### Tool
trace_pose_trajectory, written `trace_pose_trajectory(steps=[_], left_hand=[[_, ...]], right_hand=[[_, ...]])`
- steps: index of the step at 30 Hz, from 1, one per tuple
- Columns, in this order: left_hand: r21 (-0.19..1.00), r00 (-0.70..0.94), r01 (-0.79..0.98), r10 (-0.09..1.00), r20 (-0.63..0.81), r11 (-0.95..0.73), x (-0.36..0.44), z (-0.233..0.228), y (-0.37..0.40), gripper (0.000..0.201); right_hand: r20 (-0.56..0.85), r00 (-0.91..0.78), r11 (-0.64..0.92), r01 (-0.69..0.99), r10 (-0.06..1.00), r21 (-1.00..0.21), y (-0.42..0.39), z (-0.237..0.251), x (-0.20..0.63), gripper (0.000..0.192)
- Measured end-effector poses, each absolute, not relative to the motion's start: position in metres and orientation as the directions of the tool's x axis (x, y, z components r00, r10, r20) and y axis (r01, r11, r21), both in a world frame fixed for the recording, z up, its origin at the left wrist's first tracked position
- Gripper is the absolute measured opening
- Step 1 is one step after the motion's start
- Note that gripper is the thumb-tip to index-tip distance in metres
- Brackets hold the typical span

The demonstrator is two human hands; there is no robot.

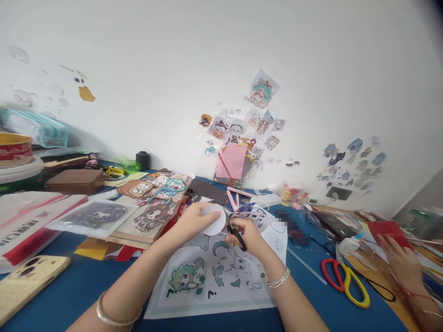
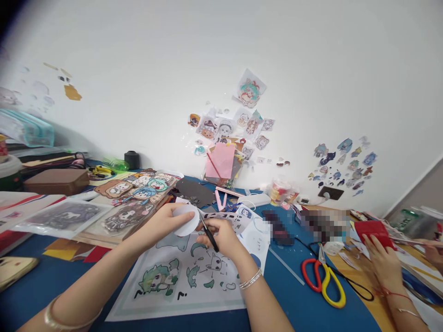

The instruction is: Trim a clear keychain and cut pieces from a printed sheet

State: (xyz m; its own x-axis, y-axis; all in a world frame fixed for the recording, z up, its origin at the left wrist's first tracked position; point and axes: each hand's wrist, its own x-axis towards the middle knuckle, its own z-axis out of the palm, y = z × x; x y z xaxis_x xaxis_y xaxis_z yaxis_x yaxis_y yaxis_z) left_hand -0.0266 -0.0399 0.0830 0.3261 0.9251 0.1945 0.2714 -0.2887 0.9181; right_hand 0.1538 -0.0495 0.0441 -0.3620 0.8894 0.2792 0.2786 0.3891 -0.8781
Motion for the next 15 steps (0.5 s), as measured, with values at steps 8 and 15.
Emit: trace_pose_trajectory(steps=[8,15], left_hand=[[0.908,0.318,0.301,0.928,0.192,-0.291,-0.0264,0.0822,-0.0385,0.033],[0.938,0.316,0.24,0.934,0.168,-0.25,-0.026,0.0827,-0.0401,0.029]], right_hand=[[0.301,-0.364,0.415,0.295,0.881,-0.861,-0.0493,0.0439,0.1551,0.039],[0.256,-0.375,0.376,0.294,0.891,-0.879,-0.05,0.0434,0.1547,0.036]])
